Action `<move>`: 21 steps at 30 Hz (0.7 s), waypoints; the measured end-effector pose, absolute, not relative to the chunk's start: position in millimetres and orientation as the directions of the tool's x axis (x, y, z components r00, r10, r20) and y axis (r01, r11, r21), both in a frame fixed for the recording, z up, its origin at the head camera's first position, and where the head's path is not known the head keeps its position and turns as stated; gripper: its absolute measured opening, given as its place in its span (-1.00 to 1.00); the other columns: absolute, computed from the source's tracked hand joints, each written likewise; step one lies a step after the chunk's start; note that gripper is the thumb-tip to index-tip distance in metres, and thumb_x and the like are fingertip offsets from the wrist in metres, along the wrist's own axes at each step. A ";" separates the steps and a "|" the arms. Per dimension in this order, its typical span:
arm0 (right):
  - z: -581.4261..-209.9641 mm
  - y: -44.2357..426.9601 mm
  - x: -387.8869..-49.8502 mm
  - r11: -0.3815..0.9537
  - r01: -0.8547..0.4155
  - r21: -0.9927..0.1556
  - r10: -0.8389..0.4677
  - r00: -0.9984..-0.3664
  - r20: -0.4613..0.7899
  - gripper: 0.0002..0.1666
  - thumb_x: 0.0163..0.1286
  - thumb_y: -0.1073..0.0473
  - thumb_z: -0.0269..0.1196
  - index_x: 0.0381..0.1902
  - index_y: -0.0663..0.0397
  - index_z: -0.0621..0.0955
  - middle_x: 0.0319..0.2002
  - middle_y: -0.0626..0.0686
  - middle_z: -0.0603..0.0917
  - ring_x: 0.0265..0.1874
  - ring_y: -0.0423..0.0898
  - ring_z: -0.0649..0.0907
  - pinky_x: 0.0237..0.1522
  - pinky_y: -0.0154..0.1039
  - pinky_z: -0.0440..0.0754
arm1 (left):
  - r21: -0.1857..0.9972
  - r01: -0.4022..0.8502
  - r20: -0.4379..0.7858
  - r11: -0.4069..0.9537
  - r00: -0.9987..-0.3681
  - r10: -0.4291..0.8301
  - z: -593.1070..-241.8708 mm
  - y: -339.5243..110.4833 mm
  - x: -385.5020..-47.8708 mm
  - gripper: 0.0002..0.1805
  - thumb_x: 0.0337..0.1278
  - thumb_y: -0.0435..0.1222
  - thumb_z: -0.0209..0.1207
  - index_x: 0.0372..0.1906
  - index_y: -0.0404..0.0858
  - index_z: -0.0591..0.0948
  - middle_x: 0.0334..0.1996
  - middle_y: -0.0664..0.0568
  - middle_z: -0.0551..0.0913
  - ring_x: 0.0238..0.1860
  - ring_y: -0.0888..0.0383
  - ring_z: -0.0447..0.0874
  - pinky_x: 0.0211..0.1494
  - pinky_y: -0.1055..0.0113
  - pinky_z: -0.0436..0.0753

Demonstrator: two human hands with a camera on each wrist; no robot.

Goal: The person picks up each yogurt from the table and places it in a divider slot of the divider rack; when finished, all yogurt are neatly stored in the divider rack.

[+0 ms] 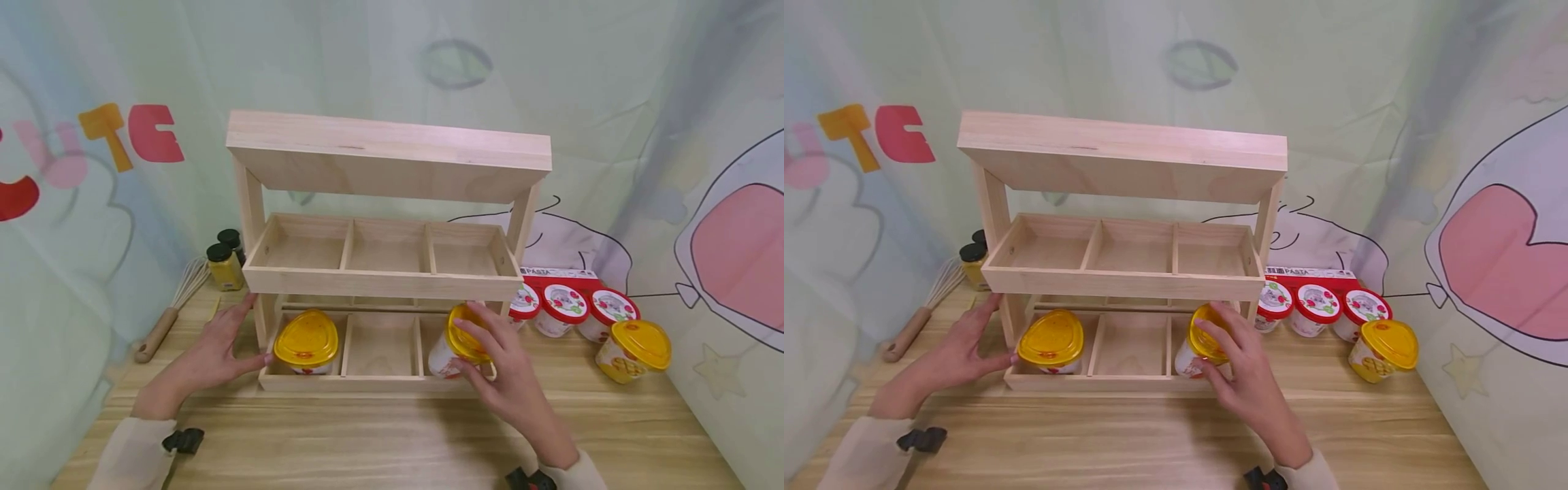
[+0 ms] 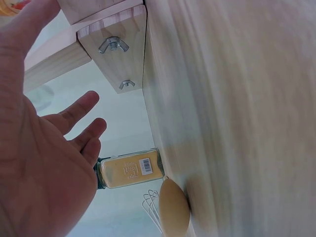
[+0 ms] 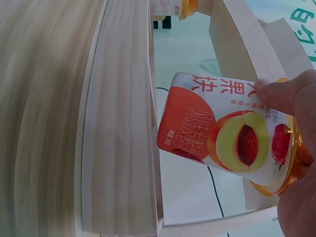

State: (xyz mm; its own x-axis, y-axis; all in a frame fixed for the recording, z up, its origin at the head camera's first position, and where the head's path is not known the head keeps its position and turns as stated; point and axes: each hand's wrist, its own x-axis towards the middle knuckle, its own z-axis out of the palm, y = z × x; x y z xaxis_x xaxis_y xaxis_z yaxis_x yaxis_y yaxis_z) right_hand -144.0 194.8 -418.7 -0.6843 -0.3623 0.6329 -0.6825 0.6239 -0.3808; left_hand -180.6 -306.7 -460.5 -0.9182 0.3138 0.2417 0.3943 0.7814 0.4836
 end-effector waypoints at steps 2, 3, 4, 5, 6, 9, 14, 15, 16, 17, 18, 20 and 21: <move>-419.6 191.6 -144.2 0.616 -0.690 -0.379 -0.368 -0.678 0.636 -0.22 0.20 0.25 0.61 0.39 -0.10 0.63 0.56 0.17 0.49 0.54 0.15 0.46 0.64 -0.41 0.23 | 0.483 0.394 0.242 0.782 -0.918 0.313 -460.4 -306.5 -180.1 0.41 0.07 -0.01 0.56 0.79 -0.06 -0.20 0.64 -0.50 0.20 0.53 -0.55 0.19 0.40 -0.68 0.27; -420.1 190.1 -144.2 0.615 -0.691 -0.380 -0.371 -0.679 0.634 -0.21 0.20 0.24 0.61 0.39 -0.11 0.63 0.56 0.16 0.49 0.55 0.15 0.46 0.65 -0.40 0.21 | 0.482 0.396 0.244 0.782 -0.918 0.314 -460.4 -306.4 -180.1 0.41 0.07 -0.01 0.56 0.80 -0.06 -0.20 0.64 -0.50 0.19 0.53 -0.55 0.19 0.40 -0.68 0.27; -420.5 188.7 -144.2 0.613 -0.692 -0.380 -0.374 -0.678 0.633 -0.21 0.20 0.24 0.61 0.39 -0.11 0.63 0.56 0.16 0.49 0.55 0.15 0.46 0.66 -0.39 0.21 | 0.483 0.396 0.244 0.781 -0.918 0.314 -460.4 -306.4 -180.0 0.41 0.07 -0.01 0.55 0.80 -0.06 -0.20 0.65 -0.50 0.19 0.53 -0.55 0.18 0.40 -0.68 0.27; -420.5 187.2 -144.1 0.612 -0.692 -0.382 -0.375 -0.680 0.630 -0.21 0.20 0.24 0.61 0.39 -0.11 0.62 0.57 0.15 0.48 0.55 0.15 0.45 0.66 -0.39 0.21 | 0.482 0.398 0.247 0.781 -0.917 0.314 -460.4 -306.3 -180.1 0.41 0.07 -0.01 0.56 0.80 -0.05 -0.20 0.65 -0.50 0.19 0.53 -0.55 0.19 0.39 -0.68 0.27; -420.8 185.9 -144.2 0.612 -0.692 -0.384 -0.377 -0.681 0.627 -0.21 0.20 0.24 0.61 0.39 -0.12 0.62 0.57 0.14 0.48 0.55 0.14 0.45 0.66 -0.39 0.22 | 0.479 0.401 0.252 0.781 -0.915 0.315 -460.5 -306.2 -180.2 0.41 0.06 -0.01 0.56 0.80 -0.04 -0.20 0.64 -0.49 0.20 0.52 -0.55 0.20 0.39 -0.68 0.28; -421.6 182.2 -144.8 0.610 -0.694 -0.383 -0.380 -0.680 0.626 -0.21 0.21 0.24 0.61 0.40 -0.13 0.62 0.58 0.12 0.47 0.55 0.13 0.45 0.64 -0.38 0.27 | 0.473 0.414 0.269 0.778 -0.909 0.320 -461.3 -306.2 -180.7 0.42 0.05 -0.02 0.57 0.80 -0.02 -0.21 0.64 -0.49 0.21 0.51 -0.55 0.22 0.37 -0.68 0.29; -424.3 176.4 -147.5 0.591 -0.716 -0.372 -0.386 -0.656 0.649 -0.21 0.20 0.24 0.62 0.39 -0.12 0.63 0.56 0.14 0.49 0.53 0.13 0.47 0.63 -0.38 0.30 | 0.471 0.418 0.275 0.777 -0.906 0.321 -462.1 -306.9 -180.8 0.43 0.03 -0.02 0.58 0.80 0.01 -0.21 0.64 -0.47 0.21 0.51 -0.53 0.23 0.37 -0.68 0.31; -425.2 175.3 -148.1 0.585 -0.724 -0.367 -0.386 -0.646 0.659 -0.21 0.19 0.24 0.62 0.39 -0.11 0.63 0.55 0.16 0.50 0.52 0.14 0.48 0.64 -0.38 0.29 | 0.471 0.418 0.275 0.777 -0.907 0.320 -462.2 -307.0 -180.6 0.43 0.03 -0.02 0.58 0.80 0.01 -0.21 0.64 -0.48 0.21 0.51 -0.53 0.23 0.37 -0.67 0.31; -426.1 174.3 -148.6 0.578 -0.729 -0.367 -0.384 -0.640 0.666 -0.21 0.19 0.24 0.62 0.39 -0.11 0.63 0.55 0.17 0.50 0.52 0.13 0.48 0.64 -0.39 0.28 | 0.469 0.420 0.279 0.777 -0.905 0.321 -462.4 -306.9 -180.7 0.43 0.02 -0.02 0.58 0.80 0.01 -0.21 0.64 -0.48 0.22 0.50 -0.53 0.24 0.36 -0.67 0.32; -427.2 173.1 -149.5 0.570 -0.739 -0.360 -0.383 -0.626 0.679 -0.21 0.17 0.25 0.62 0.38 -0.09 0.63 0.53 0.19 0.51 0.51 0.15 0.49 0.64 -0.39 0.28 | 0.468 0.422 0.282 0.777 -0.904 0.321 -462.5 -306.9 -180.7 0.43 0.02 -0.02 0.58 0.80 0.00 -0.20 0.64 -0.48 0.22 0.50 -0.53 0.24 0.36 -0.67 0.32; -428.2 172.0 -150.1 0.565 -0.744 -0.356 -0.381 -0.618 0.688 -0.20 0.16 0.25 0.62 0.38 -0.08 0.64 0.53 0.20 0.52 0.51 0.15 0.49 0.65 -0.39 0.27 | 0.468 0.422 0.282 0.776 -0.904 0.322 -462.7 -306.9 -180.7 0.43 0.02 -0.03 0.58 0.80 0.00 -0.20 0.64 -0.48 0.22 0.50 -0.53 0.24 0.35 -0.67 0.32; -429.1 169.5 -151.0 0.561 -0.749 -0.353 -0.377 -0.611 0.696 -0.20 0.16 0.25 0.63 0.38 -0.08 0.64 0.53 0.20 0.52 0.51 0.15 0.49 0.65 -0.39 0.28 | 0.472 0.418 0.277 0.776 -0.906 0.320 -462.4 -306.9 -180.7 0.43 0.03 -0.02 0.58 0.80 -0.01 -0.20 0.64 -0.48 0.22 0.50 -0.53 0.23 0.36 -0.67 0.31; -429.7 168.1 -151.4 0.560 -0.750 -0.351 -0.374 -0.607 0.701 -0.20 0.16 0.24 0.63 0.37 -0.08 0.64 0.52 0.20 0.52 0.51 0.15 0.49 0.65 -0.37 0.28 | 0.474 0.415 0.273 0.776 -0.908 0.319 -462.2 -307.0 -180.8 0.42 0.04 -0.02 0.57 0.80 -0.02 -0.20 0.64 -0.49 0.21 0.51 -0.54 0.23 0.37 -0.67 0.31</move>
State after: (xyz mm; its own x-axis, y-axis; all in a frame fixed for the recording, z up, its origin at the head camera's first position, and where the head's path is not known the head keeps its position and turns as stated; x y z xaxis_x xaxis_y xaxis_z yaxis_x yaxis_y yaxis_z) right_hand -151.4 168.1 -429.7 -0.6073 -0.3744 0.7007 -0.7504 0.5601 -0.3511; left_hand -180.8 -307.0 -462.2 -0.9076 0.3188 0.2730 0.4153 0.7764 0.4741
